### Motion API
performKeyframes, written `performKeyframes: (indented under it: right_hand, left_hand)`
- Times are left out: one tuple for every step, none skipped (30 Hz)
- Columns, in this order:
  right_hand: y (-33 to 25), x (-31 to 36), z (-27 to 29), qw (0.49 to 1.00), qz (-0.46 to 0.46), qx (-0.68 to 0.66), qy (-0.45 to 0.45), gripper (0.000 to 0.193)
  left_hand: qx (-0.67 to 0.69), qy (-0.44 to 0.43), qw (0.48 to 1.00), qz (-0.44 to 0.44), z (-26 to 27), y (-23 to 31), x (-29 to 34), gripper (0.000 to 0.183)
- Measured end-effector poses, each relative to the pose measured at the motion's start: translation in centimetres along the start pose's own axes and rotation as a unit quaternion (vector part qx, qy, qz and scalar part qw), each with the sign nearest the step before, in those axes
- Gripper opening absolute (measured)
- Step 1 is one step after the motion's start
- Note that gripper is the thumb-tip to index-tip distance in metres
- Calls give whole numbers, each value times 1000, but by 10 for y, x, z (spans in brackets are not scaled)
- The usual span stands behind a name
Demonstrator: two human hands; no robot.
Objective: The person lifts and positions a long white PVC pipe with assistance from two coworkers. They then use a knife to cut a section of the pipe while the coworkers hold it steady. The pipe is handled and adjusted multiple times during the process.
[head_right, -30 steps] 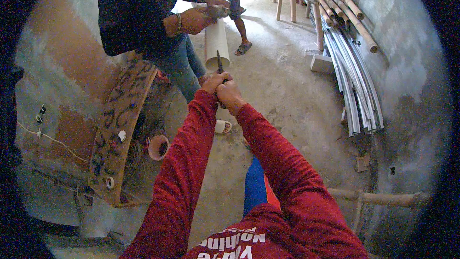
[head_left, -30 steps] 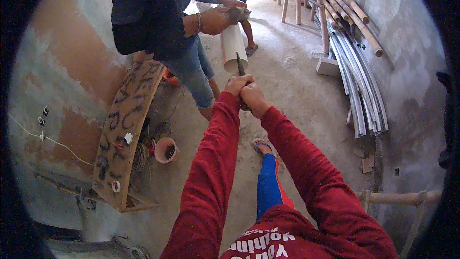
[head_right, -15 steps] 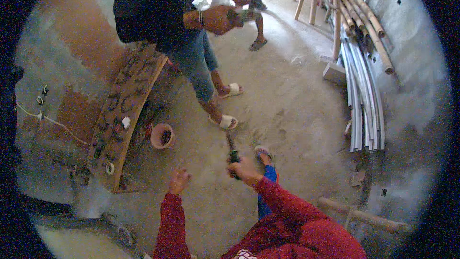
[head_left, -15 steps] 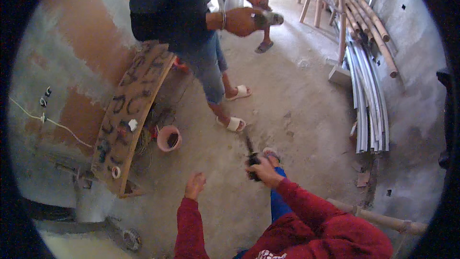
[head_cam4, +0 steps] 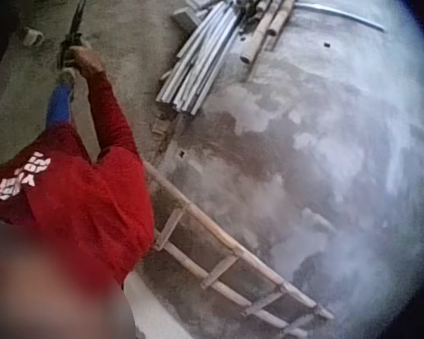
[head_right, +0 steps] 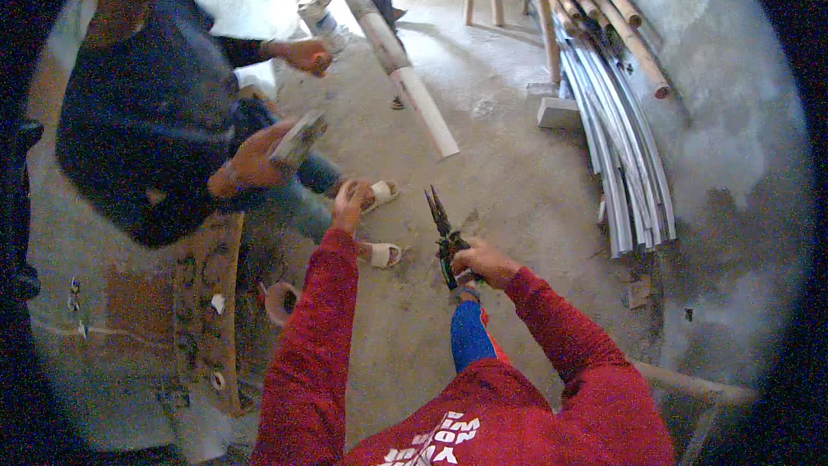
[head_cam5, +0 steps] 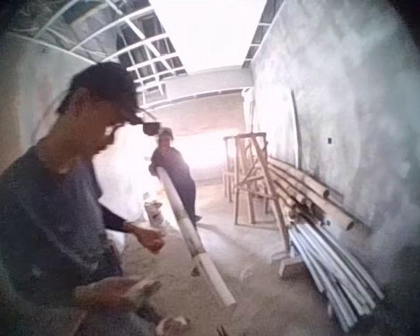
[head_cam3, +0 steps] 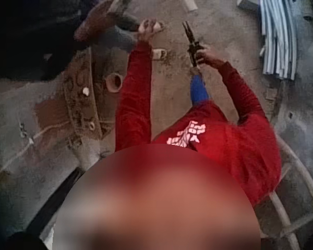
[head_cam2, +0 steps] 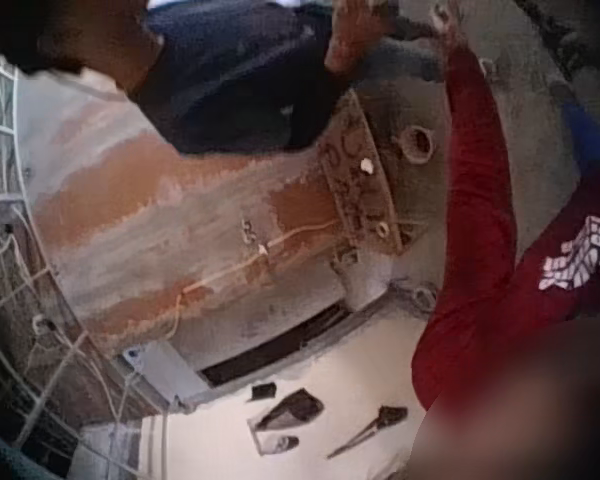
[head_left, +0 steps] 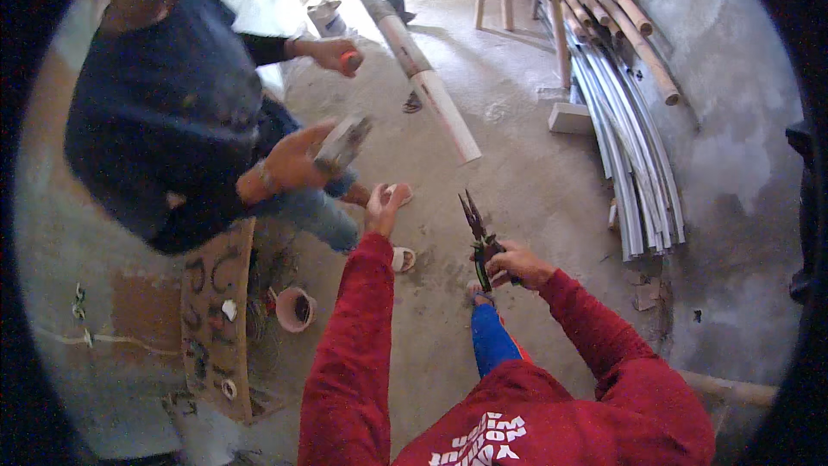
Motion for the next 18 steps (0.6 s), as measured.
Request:
performKeyframes:
  right_hand:
    - [-2, 1, 9, 1000, -24, -1, 0, 29]
    - [-7, 2, 21, 1000, -29, -1, 7, 34]
    - [-11, 0, 36, 999, -33, 1, 17, 38]
    - [-11, 3, 64, 995, -60, -3, 74, 41]
    - [-11, 0, 74, 996, -62, 4, 68, 40]
    - [-14, -2, 86, 995, -67, 9, 72, 40]
    - [-17, -8, 94, 995, -65, 30, 68, 40]
    - [-20, -10, 97, 997, -56, 15, 44, 39]
    - [-22, -17, 103, 996, -58, 15, 63, 38]
    - [-23, -23, 104, 996, -58, 15, 63, 36]
    - [-21, -29, 97, 996, -66, 24, 54, 35]
    - [-24, -39, 97, 995, -63, 26, 72, 31]
    - [-29, -47, 94, 995, -47, 15, 89, 25]
    - [-34, -58, 89, 995, -45, 10, 86, 19]
    - [-38, -67, 82, 996, -43, 5, 80, 13]
    - [-48, -72, 84, 994, -27, 24, 99, 11]
    - [-57, -79, 79, 996, -12, 14, 91, 12]
    - [-63, -82, 78, 995, -8, 12, 103, 13]
  left_hand:
    - [12, -29, 999, -7, -26, 9, -33, 91]
    - [-40, -31, 998, 44, -49, 3, -65, 94]
    - [-73, -41, 995, 61, -76, 0, -95, 96]
    - [-100, -55, 987, 109, -113, -13, -120, 99]
    - [-83, -12, 990, 112, -126, -18, -143, 97]
    - [-84, 28, 985, 148, -143, -25, -166, 95]
    - [-72, 48, 980, 181, -154, -35, -181, 93]
    - [46, 15, 987, 150, -170, -33, -198, 90]
    - [169, -49, 976, 126, -186, -28, -210, 87]
    - [298, -112, 945, 74, -198, -12, -217, 85]
    - [283, -112, 946, 110, -199, -19, -217, 82]
    - [270, -112, 949, 117, -196, -16, -216, 80]
    - [258, -114, 952, 119, -194, -12, -212, 77]
    - [274, -122, 948, 105, -195, -2, -207, 77]
    - [288, -127, 945, 89, -196, 7, -200, 78]
    - [305, -163, 937, 49, -202, 23, -194, 79]
    - [300, -140, 941, 75, -200, 24, -189, 79]
    - [296, -147, 940, 80, -199, 28, -183, 79]
Point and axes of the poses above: each hand's wrist, its own x-axis away from the middle knuckle, its own z-axis out of the back of the hand, y = z × x, the point moved 9 cm from there along -x, towards the middle knuckle, and after that the axes turned 12 degrees about -x, right-handed, at the moved point
